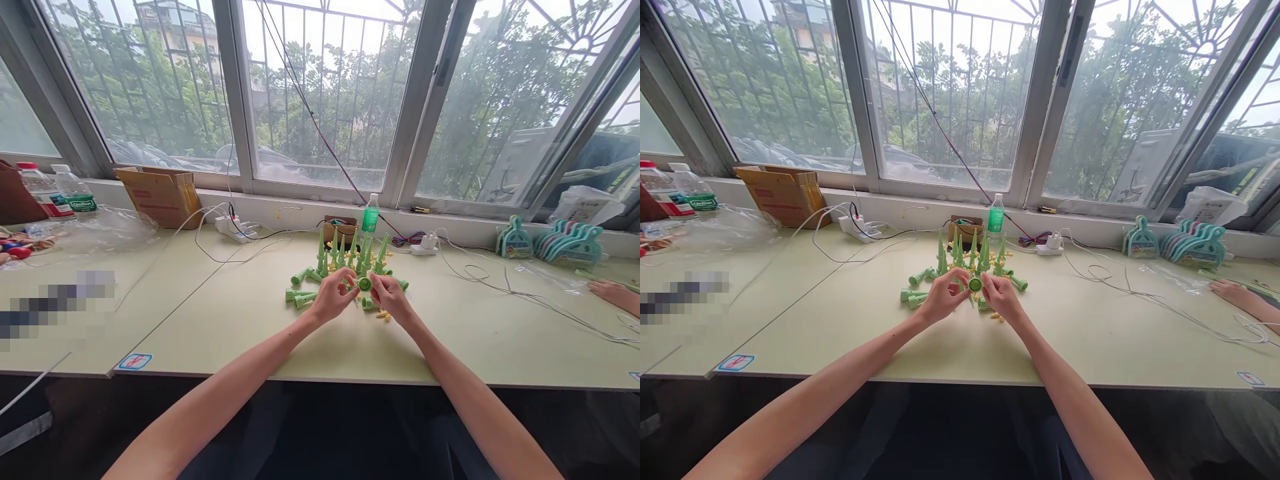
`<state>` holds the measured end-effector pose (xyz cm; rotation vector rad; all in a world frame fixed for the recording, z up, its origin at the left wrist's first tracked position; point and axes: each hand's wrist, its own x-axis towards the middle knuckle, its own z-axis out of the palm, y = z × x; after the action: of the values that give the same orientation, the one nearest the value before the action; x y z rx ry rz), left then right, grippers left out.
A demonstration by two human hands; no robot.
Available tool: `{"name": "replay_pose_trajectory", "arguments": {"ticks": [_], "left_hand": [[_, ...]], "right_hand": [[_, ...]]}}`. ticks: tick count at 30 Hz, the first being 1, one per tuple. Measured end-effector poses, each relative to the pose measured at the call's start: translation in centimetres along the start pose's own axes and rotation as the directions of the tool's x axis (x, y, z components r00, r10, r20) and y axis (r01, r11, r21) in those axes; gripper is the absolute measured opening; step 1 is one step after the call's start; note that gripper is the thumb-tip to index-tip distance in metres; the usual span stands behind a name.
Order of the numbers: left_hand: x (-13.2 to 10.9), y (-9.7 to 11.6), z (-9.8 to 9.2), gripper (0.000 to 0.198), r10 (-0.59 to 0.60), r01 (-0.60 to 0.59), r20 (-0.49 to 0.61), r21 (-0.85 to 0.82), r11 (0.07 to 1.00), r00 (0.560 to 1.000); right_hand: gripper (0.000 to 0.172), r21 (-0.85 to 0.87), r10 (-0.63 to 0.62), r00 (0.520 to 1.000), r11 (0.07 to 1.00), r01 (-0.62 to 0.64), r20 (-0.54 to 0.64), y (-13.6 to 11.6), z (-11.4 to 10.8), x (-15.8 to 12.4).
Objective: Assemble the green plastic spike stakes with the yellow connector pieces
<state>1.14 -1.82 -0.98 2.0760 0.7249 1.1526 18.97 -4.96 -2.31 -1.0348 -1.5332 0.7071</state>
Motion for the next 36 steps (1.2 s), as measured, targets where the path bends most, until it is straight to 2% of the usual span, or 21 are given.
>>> {"name": "replay_pose_trajectory", "arguments": {"ticks": [2, 4, 8, 11, 18, 23, 27, 32, 36], "left_hand": [[0.1, 0.3, 0.0, 0.030, -0.080, 0.079, -0.011, -0.094, 0.992, 0.997], [0.2, 0.4, -0.1, 0.039, -0.158, 0.162, 0.036, -0.198, 0.967, 0.987], [0.4, 0.5, 0.0, 0.058, -0.264, 0.350, 0.282, -0.320, 0.881, 0.922], [0.4, 0.5, -0.1, 0.056, -0.269, 0.400, 0.369, -0.345, 0.849, 0.890], [0.0, 0.4, -0.5, 0.050, -0.181, 0.259, 0.317, -0.224, 0.939, 0.931], [-0.2, -0.4, -0.2, 0.039, -0.021, 0.034, 0.197, -0.062, 0.997, 0.980], [-0.1, -1.2, 0.1, 0.030, 0.128, -0.148, 0.148, 0.129, 0.981, 0.981], [-0.1, -1.7, 0.2, 0.024, 0.213, -0.230, 0.131, 0.139, 0.963, 0.968], [-0.1, -1.8, 0.4, 0.021, 0.209, -0.219, 0.076, 0.163, 0.962, 0.975]], "right_hand": [[0.056, -0.007, -0.022, 0.999, 1.000, 0.022, -0.037, 0.2, -0.1, 0.1], [0.056, -0.022, -0.045, 0.997, 0.999, 0.044, -0.055, 0.4, -0.1, 0.1], [0.053, -0.081, -0.084, 0.996, 0.993, 0.082, -0.018, 0.6, -0.1, 0.1], [0.050, -0.079, -0.088, 0.996, 0.993, 0.090, 0.033, 0.6, -0.1, 0.0], [0.047, -0.079, -0.053, 0.996, 0.995, 0.059, 0.072, 0.7, -0.2, 0.0], [0.052, -0.176, -0.005, 0.996, 0.984, 0.022, 0.093, 0.1, -0.2, -0.2], [0.058, -0.246, 0.029, 0.995, 0.969, -0.005, 0.095, 0.0, -0.1, -0.3], [0.057, -0.276, 0.018, 0.997, 0.961, 0.002, 0.069, 0.3, 0.0, -0.2], [0.055, -0.281, -0.020, 0.999, 0.959, 0.032, 0.047, 0.3, 0.0, -0.1]]}}
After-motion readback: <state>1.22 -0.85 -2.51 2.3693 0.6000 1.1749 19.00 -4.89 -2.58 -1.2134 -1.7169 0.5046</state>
